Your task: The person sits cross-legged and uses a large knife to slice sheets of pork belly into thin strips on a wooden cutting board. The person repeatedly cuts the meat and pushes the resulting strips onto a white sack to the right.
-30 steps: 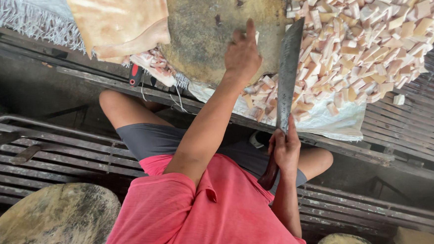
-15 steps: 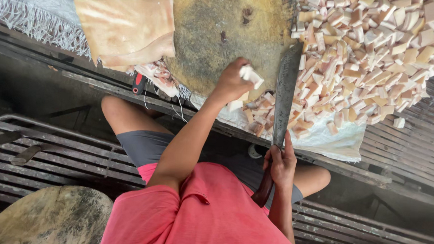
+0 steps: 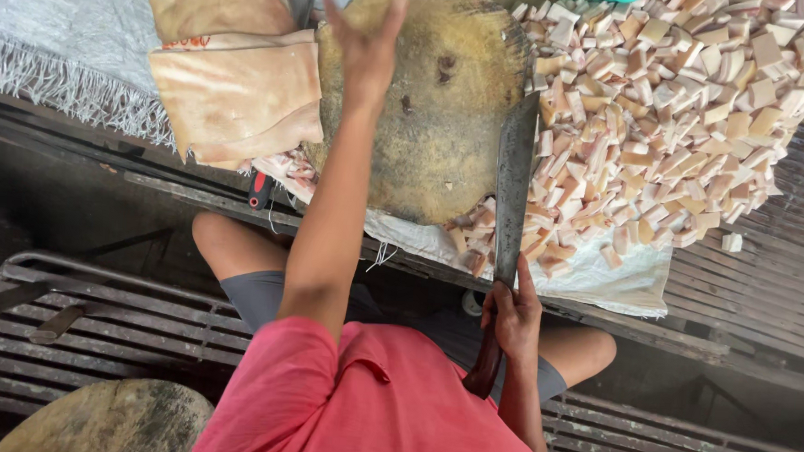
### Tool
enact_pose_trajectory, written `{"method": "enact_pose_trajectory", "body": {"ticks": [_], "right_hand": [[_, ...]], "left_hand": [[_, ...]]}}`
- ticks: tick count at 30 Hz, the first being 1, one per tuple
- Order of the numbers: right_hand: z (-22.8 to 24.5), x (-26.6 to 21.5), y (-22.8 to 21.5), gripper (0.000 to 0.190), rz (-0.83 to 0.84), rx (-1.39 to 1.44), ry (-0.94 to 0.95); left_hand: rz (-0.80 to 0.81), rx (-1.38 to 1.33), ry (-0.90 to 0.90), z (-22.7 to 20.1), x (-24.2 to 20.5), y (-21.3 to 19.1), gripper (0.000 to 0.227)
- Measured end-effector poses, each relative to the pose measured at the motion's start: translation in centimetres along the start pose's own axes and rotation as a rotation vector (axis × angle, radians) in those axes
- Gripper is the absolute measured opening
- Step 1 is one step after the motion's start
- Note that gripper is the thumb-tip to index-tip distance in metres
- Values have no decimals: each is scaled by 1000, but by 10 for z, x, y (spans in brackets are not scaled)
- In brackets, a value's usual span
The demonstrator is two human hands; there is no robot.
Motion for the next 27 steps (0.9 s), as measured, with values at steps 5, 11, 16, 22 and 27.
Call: {"method": "enact_pose_trajectory", "body": {"ticks": [5,11,16,22,27], "right_hand": [[-3,1,8,65,72,-86,16],[16,-3,43,67,192,-84,-59],[31,11,89,67,303,-139,-100],[33,18,137,68,396,-155,-133],[28,24,144,69,428,-147,-145]], "left_hand": [[-186,489,225,26,-78,-143,81],[-422,596,5,47,-56,-255,122],[-502,376,-128,47,-35,-292,108],[-419,468,-78,4,-37,-311,57],[-155,-163,-184,-6,-28,-306,27]]}}
Point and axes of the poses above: each hand's wrist, its own x-axis towards the middle knuckle, its own y-axis out of the palm, z = x × y, the point moved 4 cm from there along x, towards the middle knuckle, and after that the axes turned 3 degrees about -x, right-handed, at the moved point
